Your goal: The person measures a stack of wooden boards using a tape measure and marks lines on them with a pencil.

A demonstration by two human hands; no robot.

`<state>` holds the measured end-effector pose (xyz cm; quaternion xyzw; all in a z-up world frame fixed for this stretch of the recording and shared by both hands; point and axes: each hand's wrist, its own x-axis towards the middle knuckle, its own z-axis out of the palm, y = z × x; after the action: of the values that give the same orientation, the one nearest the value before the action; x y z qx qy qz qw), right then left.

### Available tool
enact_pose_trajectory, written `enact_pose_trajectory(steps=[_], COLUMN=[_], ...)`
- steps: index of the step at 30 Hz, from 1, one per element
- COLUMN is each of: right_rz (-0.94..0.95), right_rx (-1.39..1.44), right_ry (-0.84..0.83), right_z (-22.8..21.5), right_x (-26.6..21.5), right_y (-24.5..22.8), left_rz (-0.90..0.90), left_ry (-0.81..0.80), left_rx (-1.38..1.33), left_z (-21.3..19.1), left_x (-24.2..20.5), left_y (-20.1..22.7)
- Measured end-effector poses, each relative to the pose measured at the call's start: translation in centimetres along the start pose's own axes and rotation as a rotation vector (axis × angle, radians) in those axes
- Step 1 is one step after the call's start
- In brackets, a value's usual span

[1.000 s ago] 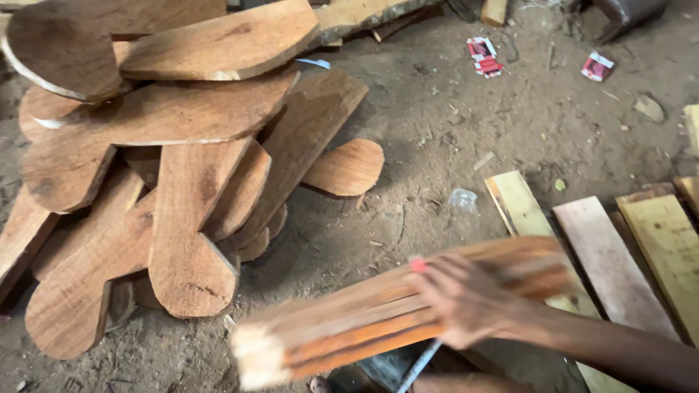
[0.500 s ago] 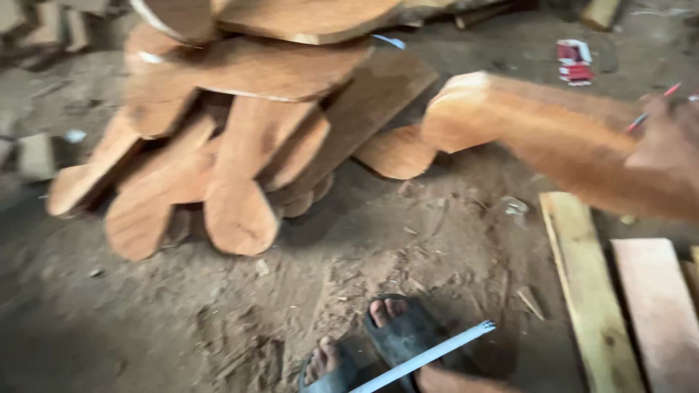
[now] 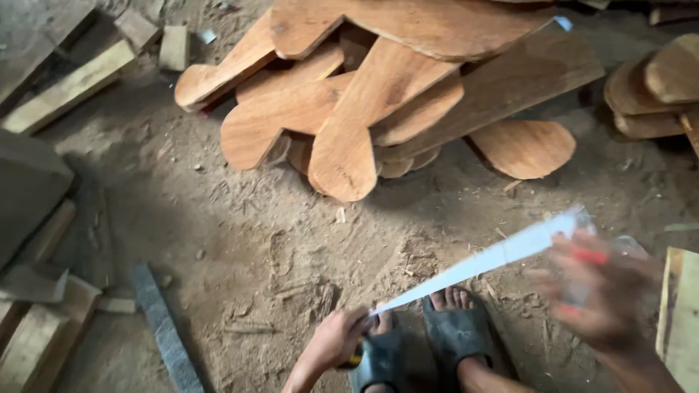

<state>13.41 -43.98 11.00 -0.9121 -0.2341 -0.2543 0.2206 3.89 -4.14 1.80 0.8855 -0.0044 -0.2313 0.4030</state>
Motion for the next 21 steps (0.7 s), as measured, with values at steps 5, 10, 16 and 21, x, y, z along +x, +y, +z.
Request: enact_pose_trajectory(steps=[5,10,16,21], right_rz=[0.327,0.908,1.46,1.673], right_rx=[0.753,1.662,1.733,1.661], right_ry=[0.175,-0.678,-0.201,0.076], right_z=[2.4,11.5,13.6,14.6], right_x=[-2.8,-3.9,-3.2,-11.1], right_y=[-0.6,-6.7,-4.7,5.8], left_rz=[-0.115,-0.047,0.454,-0.27], left_ry=[0.067,0.052,0.417,0.46], left_rx=[-0.297,-0.585,-0.247,-0.546], left_z=[0.0,1.8,4.6,-3.9], left_x=[2.3,6.0,11.1,13.0], left_y=[4.0,9.7,12.3,8.0])
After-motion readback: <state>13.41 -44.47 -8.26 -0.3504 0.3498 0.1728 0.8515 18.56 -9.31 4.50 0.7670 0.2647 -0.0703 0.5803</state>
